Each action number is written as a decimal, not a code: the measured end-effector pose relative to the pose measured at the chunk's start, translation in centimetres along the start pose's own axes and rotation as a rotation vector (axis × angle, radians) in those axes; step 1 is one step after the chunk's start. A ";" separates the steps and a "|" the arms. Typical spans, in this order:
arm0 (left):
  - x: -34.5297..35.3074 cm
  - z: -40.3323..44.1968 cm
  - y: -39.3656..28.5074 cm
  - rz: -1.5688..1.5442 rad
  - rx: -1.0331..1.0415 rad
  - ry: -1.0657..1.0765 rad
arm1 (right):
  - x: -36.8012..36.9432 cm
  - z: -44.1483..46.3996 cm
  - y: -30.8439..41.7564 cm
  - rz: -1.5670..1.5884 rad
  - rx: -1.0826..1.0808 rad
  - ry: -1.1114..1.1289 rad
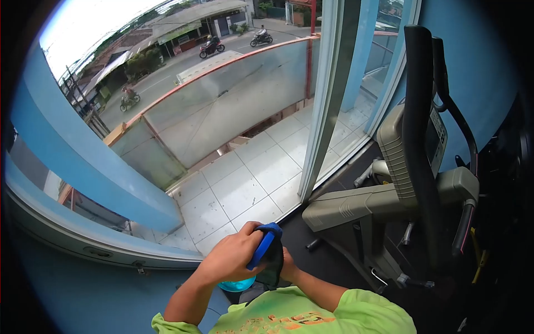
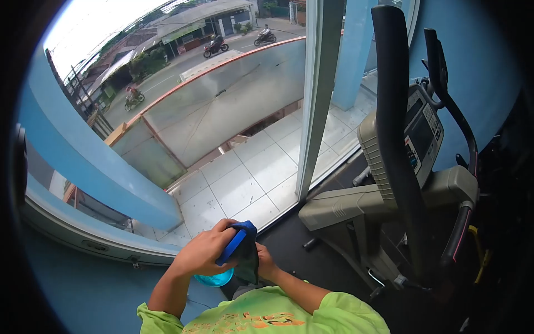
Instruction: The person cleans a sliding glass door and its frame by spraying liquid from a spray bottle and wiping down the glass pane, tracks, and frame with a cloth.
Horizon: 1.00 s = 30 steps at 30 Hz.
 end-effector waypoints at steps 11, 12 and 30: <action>0.3 2.4 3.5 0.157 0.529 0.017 | 1.2 4.3 -3.6 0.112 -0.304 -0.385; 0.3 2.3 3.9 0.158 0.549 0.029 | 0.8 4.2 -3.8 0.110 -0.320 -0.416; 9.0 2.4 11.3 -0.532 0.452 0.190 | -10.5 7.4 6.7 -0.631 -0.679 -0.856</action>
Point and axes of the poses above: each hand's wrist, its own z-axis towards the middle knuckle, its own x-axis out of the palm, y = z × x, the point moved 1 cm from there along z, towards the middle knuckle, and after that the axes turned 11 degrees about z, right-handed, at the moved point
